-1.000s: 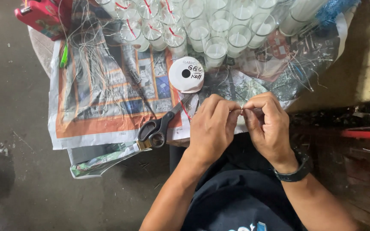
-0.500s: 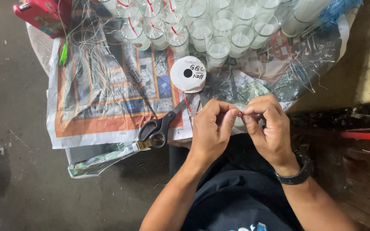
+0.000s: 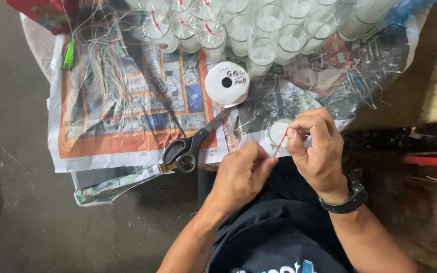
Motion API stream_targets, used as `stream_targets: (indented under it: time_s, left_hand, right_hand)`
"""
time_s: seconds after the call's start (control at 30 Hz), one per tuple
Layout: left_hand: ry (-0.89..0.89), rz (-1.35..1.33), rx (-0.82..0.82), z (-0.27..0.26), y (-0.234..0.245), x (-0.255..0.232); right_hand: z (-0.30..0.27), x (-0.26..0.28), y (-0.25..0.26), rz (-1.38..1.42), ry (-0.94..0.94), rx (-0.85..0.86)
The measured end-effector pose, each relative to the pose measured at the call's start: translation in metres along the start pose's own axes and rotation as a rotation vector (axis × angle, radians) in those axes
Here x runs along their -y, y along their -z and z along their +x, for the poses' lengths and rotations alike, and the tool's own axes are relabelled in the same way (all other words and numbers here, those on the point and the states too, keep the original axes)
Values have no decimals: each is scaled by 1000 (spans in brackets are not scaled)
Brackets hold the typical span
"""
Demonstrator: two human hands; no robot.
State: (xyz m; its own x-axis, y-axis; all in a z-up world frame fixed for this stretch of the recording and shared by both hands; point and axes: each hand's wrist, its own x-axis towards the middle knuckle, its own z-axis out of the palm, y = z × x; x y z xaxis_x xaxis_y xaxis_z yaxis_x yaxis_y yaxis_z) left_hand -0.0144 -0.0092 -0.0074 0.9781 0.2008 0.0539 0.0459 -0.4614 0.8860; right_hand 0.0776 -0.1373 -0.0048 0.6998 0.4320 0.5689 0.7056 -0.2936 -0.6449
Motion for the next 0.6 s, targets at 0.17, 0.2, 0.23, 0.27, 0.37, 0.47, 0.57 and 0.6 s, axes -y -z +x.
stream_targets:
  time_s: [0.17, 0.2, 0.23, 0.27, 0.37, 0.47, 0.57, 0.6]
  left_hand:
    - [24, -29, 23, 2, 0, 0]
    - [49, -26, 39, 2, 0, 1]
    - [49, -29, 46, 2, 1, 0]
    - [43, -13, 55, 2, 2, -1]
    - [34, 17, 66, 4, 1, -1]
    - [14, 54, 71, 6, -2, 1]
    - [-35, 87, 49, 7, -3, 0]
    - [-66, 96, 25, 5, -3, -1]
  right_hand:
    - [0, 2, -1, 23, -37, -45]
    - [-2, 3, 3, 58, -110, -19]
    - [-7, 3, 5, 53, -116, -21]
    - [-10, 3, 6, 190, -239, 20]
    - [-16, 4, 8, 354, -401, 92]
    - [-17, 10, 3, 420, -499, 107]
    - [-18, 8, 3, 359, -505, 100]
    - [-19, 6, 4, 259, -455, 107]
